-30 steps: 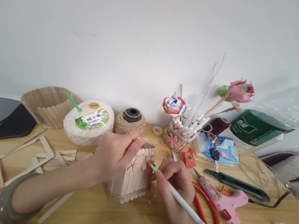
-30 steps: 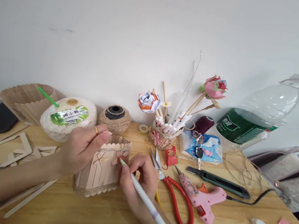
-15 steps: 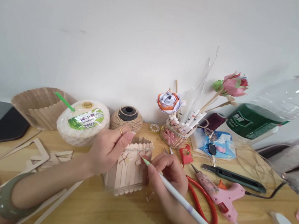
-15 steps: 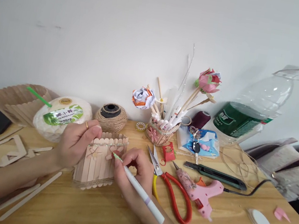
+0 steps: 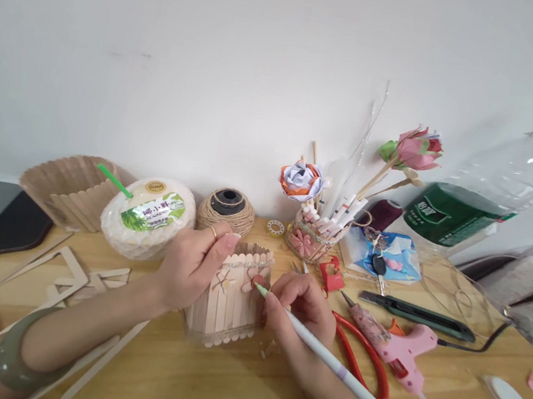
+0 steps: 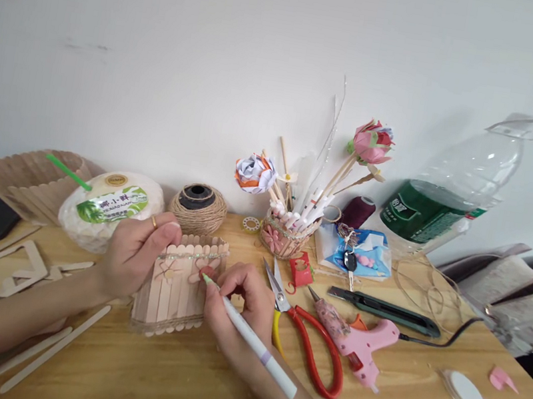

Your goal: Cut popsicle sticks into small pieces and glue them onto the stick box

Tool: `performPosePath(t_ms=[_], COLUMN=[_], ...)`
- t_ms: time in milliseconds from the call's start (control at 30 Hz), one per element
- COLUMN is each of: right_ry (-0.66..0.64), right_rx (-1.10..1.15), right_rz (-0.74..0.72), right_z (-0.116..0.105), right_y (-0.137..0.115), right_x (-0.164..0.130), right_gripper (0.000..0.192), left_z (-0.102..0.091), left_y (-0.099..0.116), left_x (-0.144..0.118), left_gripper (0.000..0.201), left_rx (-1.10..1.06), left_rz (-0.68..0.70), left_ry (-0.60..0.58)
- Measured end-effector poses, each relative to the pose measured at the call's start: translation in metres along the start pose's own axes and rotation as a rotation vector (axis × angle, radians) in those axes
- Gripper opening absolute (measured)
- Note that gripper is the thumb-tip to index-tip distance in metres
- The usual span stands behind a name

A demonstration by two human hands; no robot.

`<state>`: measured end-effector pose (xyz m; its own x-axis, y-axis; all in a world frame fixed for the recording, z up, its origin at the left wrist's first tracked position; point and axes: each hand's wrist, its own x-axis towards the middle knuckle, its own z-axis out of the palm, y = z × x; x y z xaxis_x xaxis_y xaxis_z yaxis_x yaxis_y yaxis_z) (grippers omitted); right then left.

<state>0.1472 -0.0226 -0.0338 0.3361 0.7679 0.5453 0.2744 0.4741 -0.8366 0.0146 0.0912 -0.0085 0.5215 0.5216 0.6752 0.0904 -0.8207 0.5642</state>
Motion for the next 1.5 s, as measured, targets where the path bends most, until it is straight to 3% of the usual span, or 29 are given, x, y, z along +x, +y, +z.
performPosePath(t_ms=[967,1133,1267,1500], right_ry=[0.017,0.052,0.169,0.26], right_rx=[-0.105,-0.145,-0.077,0.009], right_rz=[0.036,-0.018,-0.025,-0.009], right_z=[-0.005,-0.008,-0.009,-0.014], right_y=[0.0,-0.003,-0.003,0.002], right_x=[0.001,0.003,0.005,0.006], right_gripper=[0.021,0.022,0.02,0.018], left_z=[0.0,-0.001,0.001,0.004], left_y=[0.001,-0.003,-0.011,-0.021], left_x=[0.001,0.0,0.0,0.0], left_gripper=[0.029,0.029,0.031,0.036], left_rx=[0.01,0.027,0.075,0.096], left_rz=[0.022,0.036,0.104,0.334], left_ry=[-0.001,0.01,0.035,0.093])
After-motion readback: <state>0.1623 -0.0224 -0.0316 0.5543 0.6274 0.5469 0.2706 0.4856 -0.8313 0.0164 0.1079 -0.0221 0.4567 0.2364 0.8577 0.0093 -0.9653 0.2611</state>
